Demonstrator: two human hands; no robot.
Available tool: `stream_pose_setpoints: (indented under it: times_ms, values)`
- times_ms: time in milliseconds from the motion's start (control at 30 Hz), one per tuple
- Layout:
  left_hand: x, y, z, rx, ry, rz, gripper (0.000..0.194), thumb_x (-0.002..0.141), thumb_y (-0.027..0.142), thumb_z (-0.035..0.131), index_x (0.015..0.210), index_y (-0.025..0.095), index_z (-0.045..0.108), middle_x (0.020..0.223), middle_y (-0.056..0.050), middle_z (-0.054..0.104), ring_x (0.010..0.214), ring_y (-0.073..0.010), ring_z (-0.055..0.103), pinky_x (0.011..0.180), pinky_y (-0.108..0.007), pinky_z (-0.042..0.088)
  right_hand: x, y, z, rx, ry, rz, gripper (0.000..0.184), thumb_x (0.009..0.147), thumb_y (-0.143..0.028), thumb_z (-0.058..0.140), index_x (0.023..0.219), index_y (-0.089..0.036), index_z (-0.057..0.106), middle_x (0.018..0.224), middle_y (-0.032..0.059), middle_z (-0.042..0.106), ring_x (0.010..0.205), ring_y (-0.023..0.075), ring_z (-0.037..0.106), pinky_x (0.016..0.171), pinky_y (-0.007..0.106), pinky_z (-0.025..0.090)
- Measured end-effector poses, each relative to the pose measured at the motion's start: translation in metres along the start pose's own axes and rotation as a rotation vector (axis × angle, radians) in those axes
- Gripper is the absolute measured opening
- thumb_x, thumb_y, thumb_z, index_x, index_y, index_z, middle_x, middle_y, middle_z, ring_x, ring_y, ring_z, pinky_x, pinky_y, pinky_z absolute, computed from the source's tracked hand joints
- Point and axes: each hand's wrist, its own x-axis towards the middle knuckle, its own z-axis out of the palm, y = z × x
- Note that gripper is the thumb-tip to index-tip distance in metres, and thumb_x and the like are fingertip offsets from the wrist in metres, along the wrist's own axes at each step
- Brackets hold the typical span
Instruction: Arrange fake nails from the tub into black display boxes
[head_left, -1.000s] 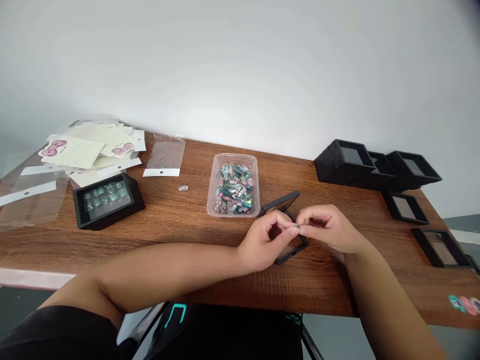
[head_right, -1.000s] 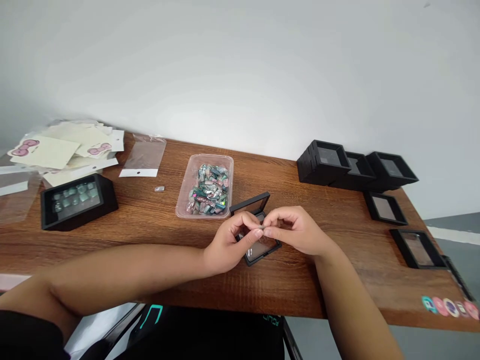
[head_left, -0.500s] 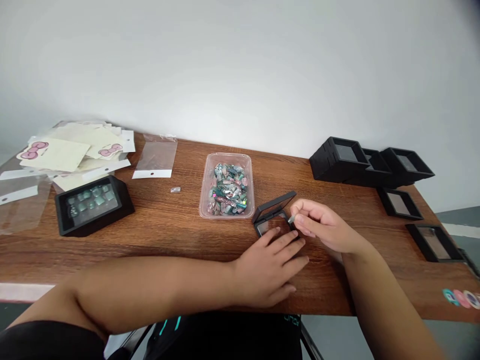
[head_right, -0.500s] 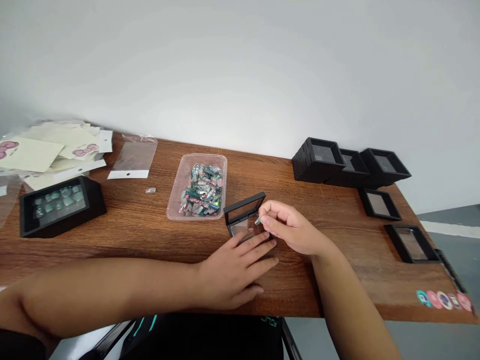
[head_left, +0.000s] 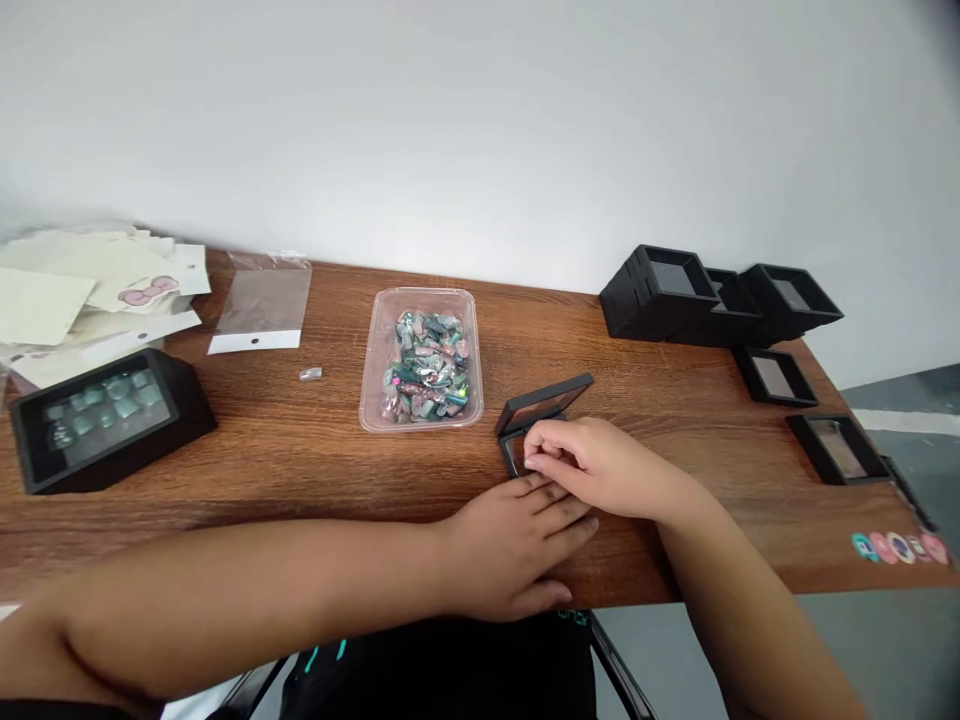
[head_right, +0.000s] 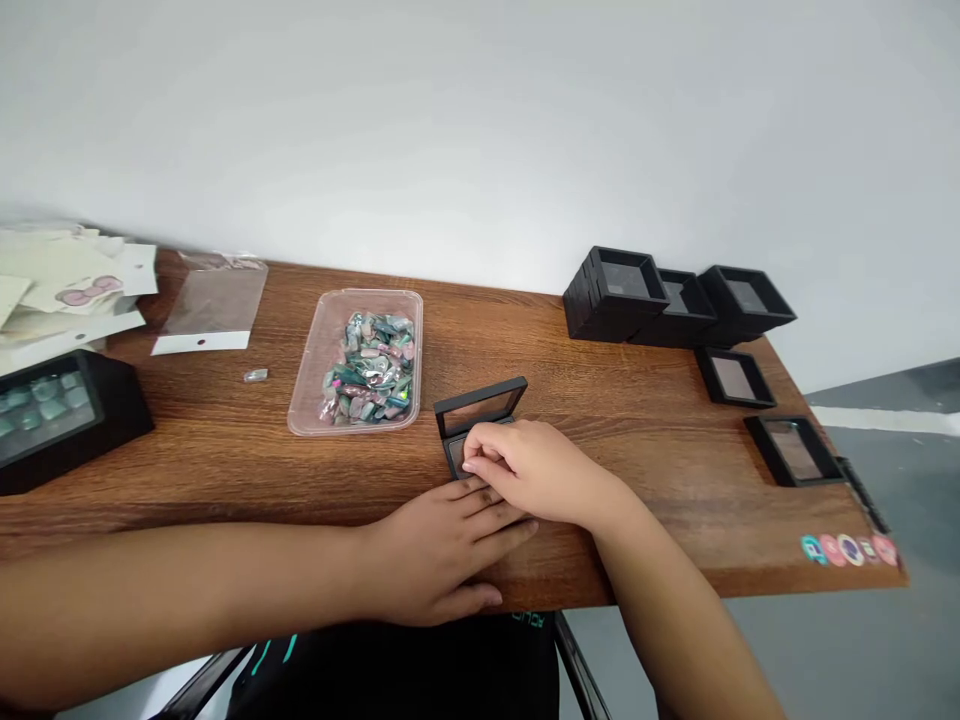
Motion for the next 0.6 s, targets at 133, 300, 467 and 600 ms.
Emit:
stream_pose_setpoints:
  times_ms: [133, 300, 467, 600]
  values:
    - [-0.0008, 0.0014, -0.0001, 0.038, 0.013, 0.046, 0.063, 0.106, 0.052, 0.041, 0.152, 0.010, 0.051, 0.157, -0.015, 0.053, 0.149, -0.0301, 0.047, 0.126, -0.041, 0.030, 0.0040, 0.0013, 0.0053, -0.058, 0.039, 0.005, 0.012, 0.099, -0.030, 0.057, 0.096, -0.022, 0.066, 0.071, -0.0045, 0.063, 0.066, 0.0097, 0.052, 0.066, 0.026, 0.031]
    - [-0.0015, -0.0011, -0.0007, 0.014, 0.005, 0.058, 0.064, 0.105, 0.053, 0.041, 0.152, 0.010, 0.051, 0.158, -0.015, 0.052, 0.148, -0.0306, 0.048, 0.126, -0.042, 0.030, 0.0062, 0.0013, 0.0072, -0.070, 0.080, 0.013, 0.014, 0.099, -0.031, 0.058, 0.102, -0.023, 0.068, 0.076, -0.0030, 0.067, 0.067, 0.0104, 0.056, 0.068, 0.026, 0.034]
    - [-0.0016, -0.0018, -0.0014, -0.012, 0.002, 0.056, 0.064, 0.106, 0.053, 0.041, 0.153, 0.010, 0.050, 0.162, -0.016, 0.046, 0.152, -0.0316, 0.042, 0.127, -0.043, 0.029, 0.0041, 0.0057, 0.0023, -0.024, 0.072, -0.003, 0.019, 0.099, -0.033, 0.060, 0.110, -0.023, 0.071, 0.083, -0.0006, 0.070, 0.071, 0.0112, 0.059, 0.069, 0.026, 0.039]
    - [-0.0017, -0.0015, -0.0013, -0.031, -0.014, 0.046, 0.064, 0.106, 0.052, 0.041, 0.154, 0.010, 0.049, 0.162, -0.016, 0.046, 0.151, -0.0308, 0.043, 0.127, -0.043, 0.029, 0.0045, 0.0062, 0.0019, -0.028, 0.060, -0.007, 0.018, 0.092, -0.032, 0.069, 0.108, -0.023, 0.072, 0.071, -0.0049, 0.063, 0.062, 0.0088, 0.053, 0.063, 0.025, 0.036]
